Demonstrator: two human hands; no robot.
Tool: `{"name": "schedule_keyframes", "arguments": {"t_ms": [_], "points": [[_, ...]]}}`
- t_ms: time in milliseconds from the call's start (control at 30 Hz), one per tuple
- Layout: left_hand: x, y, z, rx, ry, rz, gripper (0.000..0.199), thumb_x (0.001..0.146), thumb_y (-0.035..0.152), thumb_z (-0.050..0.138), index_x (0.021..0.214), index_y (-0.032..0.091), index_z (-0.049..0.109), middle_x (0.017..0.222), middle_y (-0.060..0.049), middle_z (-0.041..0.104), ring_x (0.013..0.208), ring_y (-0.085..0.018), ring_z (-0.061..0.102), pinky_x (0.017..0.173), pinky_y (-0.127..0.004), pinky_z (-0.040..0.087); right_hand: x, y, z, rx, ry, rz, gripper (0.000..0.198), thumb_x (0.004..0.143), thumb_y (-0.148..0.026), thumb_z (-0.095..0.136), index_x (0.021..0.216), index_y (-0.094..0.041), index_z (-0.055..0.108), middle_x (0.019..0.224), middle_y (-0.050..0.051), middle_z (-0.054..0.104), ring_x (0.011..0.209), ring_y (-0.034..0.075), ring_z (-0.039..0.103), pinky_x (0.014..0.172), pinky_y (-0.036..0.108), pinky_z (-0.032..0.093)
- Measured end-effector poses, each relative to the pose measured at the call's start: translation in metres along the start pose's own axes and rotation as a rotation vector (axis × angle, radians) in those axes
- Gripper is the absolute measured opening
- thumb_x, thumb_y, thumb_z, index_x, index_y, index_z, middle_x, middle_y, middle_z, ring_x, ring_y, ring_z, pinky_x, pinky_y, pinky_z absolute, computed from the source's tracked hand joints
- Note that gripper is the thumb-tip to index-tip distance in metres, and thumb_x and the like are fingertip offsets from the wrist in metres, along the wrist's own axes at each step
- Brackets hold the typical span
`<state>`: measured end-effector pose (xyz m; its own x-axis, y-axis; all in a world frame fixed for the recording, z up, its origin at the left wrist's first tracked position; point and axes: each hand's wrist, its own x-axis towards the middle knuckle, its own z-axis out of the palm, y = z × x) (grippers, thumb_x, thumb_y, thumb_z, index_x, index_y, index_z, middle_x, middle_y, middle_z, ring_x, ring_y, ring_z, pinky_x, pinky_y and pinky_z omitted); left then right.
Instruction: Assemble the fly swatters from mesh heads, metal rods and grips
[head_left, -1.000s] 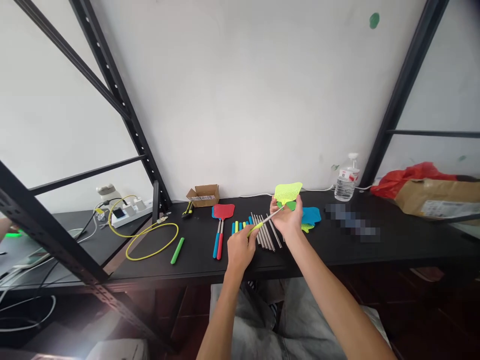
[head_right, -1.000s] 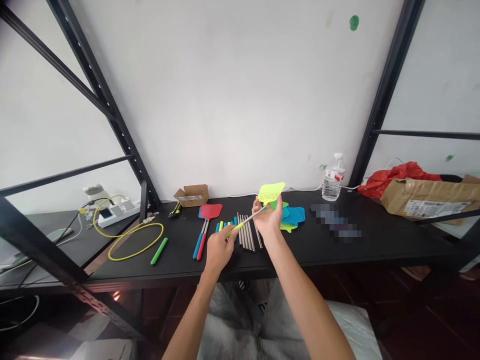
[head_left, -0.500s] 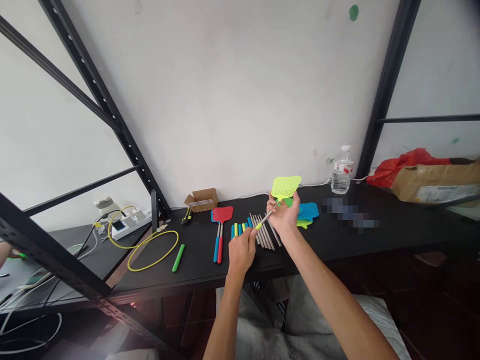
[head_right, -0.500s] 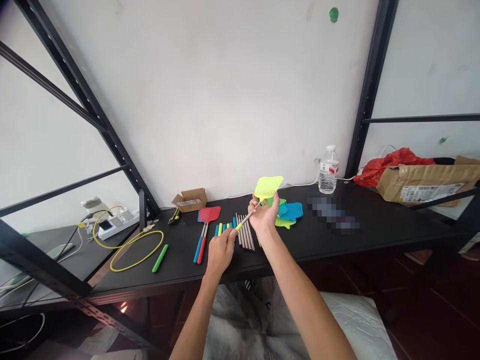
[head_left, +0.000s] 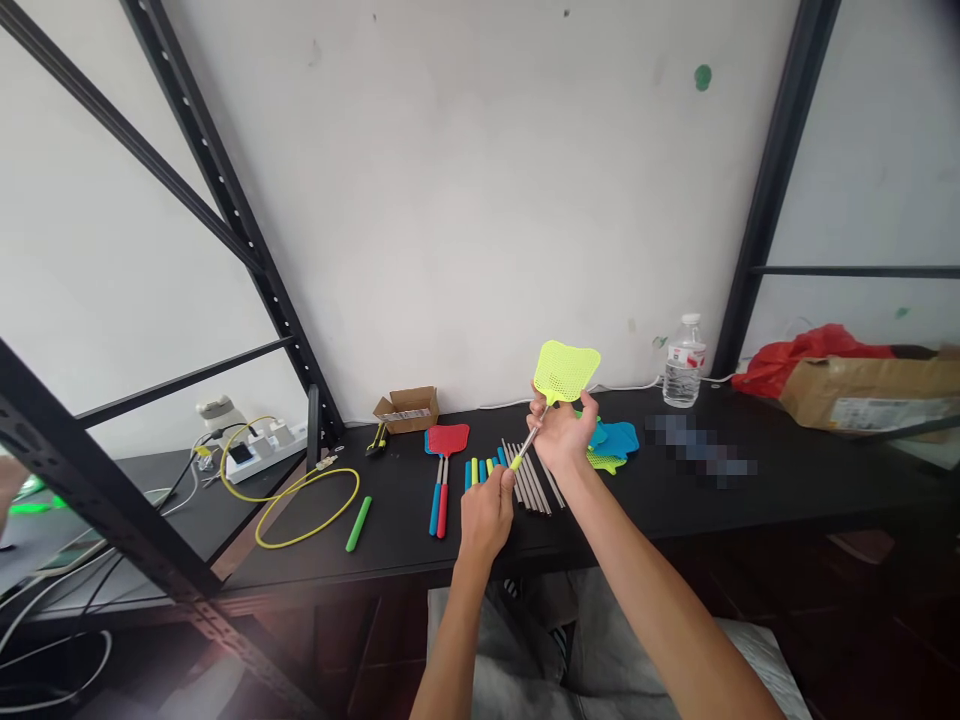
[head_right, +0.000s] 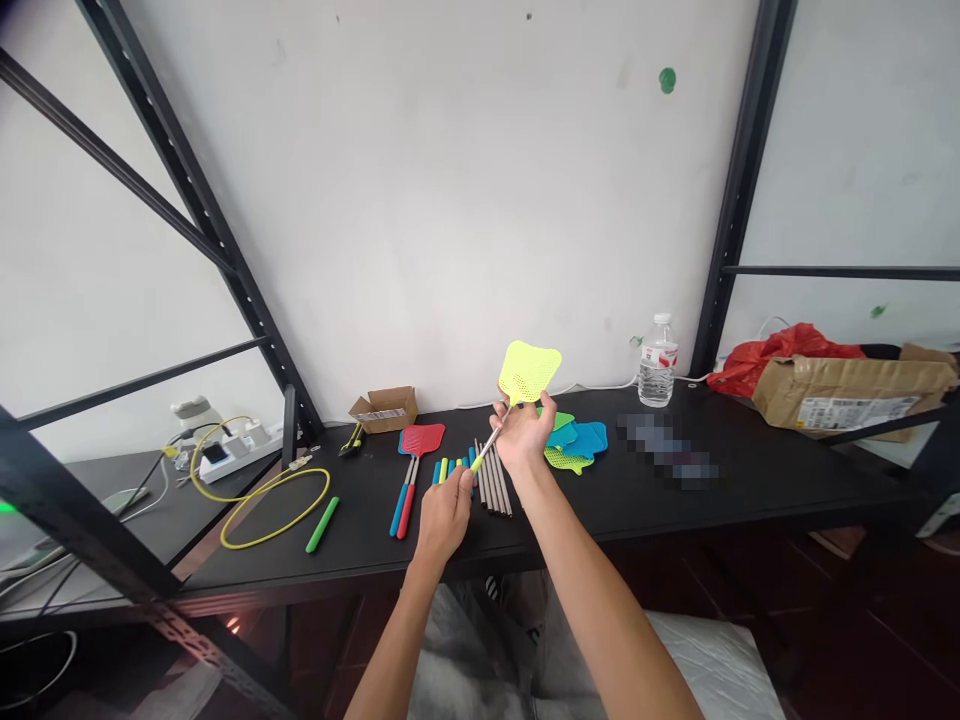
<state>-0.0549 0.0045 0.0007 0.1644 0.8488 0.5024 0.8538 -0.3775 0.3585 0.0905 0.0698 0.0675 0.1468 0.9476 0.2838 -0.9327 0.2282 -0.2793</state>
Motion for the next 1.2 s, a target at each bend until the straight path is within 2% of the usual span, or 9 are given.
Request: {"name": "schedule_keyframes", "arguments": {"t_ms": [167, 333, 500, 600, 733, 867, 1000, 1200], "points": [[0.0, -0.001, 0.001, 0.058, 0.006, 0.004, 0.042, 0.104, 0.037, 0.021, 0.085, 0.02, 0.055, 0.062, -0.001, 0.06, 0.058, -0.014, 0.057, 0.053, -0.026, 0.02, 0.009, 0.006, -0.005, -0.125, 0.17, -0.098, 0.021, 0.081, -0.043, 0.052, 0.086, -0.022, 0.052, 0.076, -0.002, 0.057, 0.06, 0.012, 0.057, 0.046, 0.022, 0.039], [-0.001, -0.003, 0.003, 0.062, 0.021, 0.01, 0.041, 0.104, 0.037, 0.022, 0.085, 0.02, 0.054, 0.062, 0.0, 0.06, 0.057, -0.014, 0.056, 0.052, -0.028, 0.018, 0.011, 0.009, -0.011, -0.151, 0.289, -0.149, 0.016, 0.079, -0.029, 0.064, 0.086, -0.02, 0.053, 0.07, -0.005, 0.055, 0.056, 0.011, 0.057, 0.051, 0.025, 0.048], [-0.001, -0.005, 0.005, 0.062, 0.033, 0.017, 0.042, 0.104, 0.037, 0.02, 0.086, 0.021, 0.054, 0.062, 0.0, 0.06, 0.057, -0.014, 0.056, 0.052, -0.028, 0.02, 0.011, 0.01, -0.011, -0.059, 0.308, -0.14, 0.012, 0.085, -0.026, 0.064, 0.088, -0.02, 0.054, 0.076, -0.002, 0.062, 0.061, 0.011, 0.061, 0.057, 0.024, 0.053], [-0.001, -0.006, 0.005, 0.074, 0.032, 0.016, 0.043, 0.104, 0.038, 0.019, 0.086, 0.021, 0.054, 0.061, 0.0, 0.059, 0.056, -0.014, 0.057, 0.052, -0.028, 0.02, 0.011, 0.011, -0.011, 0.023, 0.328, -0.087, 0.006, 0.091, -0.024, 0.056, 0.088, -0.02, 0.054, 0.074, -0.001, 0.061, 0.061, 0.01, 0.061, 0.054, 0.021, 0.052], [0.0, -0.007, 0.007, 0.106, 0.017, 0.001, 0.044, 0.104, 0.039, 0.019, 0.085, 0.021, 0.054, 0.06, 0.0, 0.058, 0.056, -0.015, 0.057, 0.051, -0.028, 0.018, 0.011, 0.011, -0.011, 0.099, 0.303, -0.015, 0.015, 0.097, -0.025, 0.046, 0.085, -0.02, 0.054, 0.07, -0.001, 0.058, 0.056, 0.009, 0.057, 0.045, 0.018, 0.045], [0.0, -0.008, 0.008, 0.103, 0.018, 0.001, 0.044, 0.104, 0.039, 0.018, 0.084, 0.021, 0.053, 0.06, -0.001, 0.058, 0.056, -0.015, 0.057, 0.051, -0.028, 0.017, 0.01, 0.01, -0.011, 0.17, 0.27, 0.037, 0.022, 0.1, -0.027, 0.04, 0.084, -0.02, 0.054, 0.072, -0.001, 0.058, 0.055, 0.008, 0.054, 0.043, 0.017, 0.042], [0.0, -0.009, 0.008, 0.09, 0.01, 0.0, 0.045, 0.104, 0.039, 0.017, 0.085, 0.02, 0.053, 0.063, -0.001, 0.059, 0.058, -0.015, 0.058, 0.051, -0.028, 0.017, 0.009, 0.008, -0.01, 0.13, 0.237, 0.064, 0.024, 0.1, -0.028, 0.04, 0.082, -0.02, 0.054, 0.077, 0.0, 0.06, 0.056, 0.007, 0.053, 0.044, 0.016, 0.04], [0.001, -0.009, 0.008, 0.086, -0.013, -0.014, 0.044, 0.104, 0.038, 0.016, 0.087, 0.02, 0.053, 0.062, -0.002, 0.059, 0.058, -0.016, 0.059, 0.052, -0.029, 0.016, 0.008, 0.008, -0.009, -0.003, 0.19, 0.033, 0.023, 0.097, -0.033, 0.045, 0.081, -0.021, 0.056, 0.077, 0.0, 0.061, 0.055, 0.008, 0.051, 0.045, 0.018, 0.042]]}}
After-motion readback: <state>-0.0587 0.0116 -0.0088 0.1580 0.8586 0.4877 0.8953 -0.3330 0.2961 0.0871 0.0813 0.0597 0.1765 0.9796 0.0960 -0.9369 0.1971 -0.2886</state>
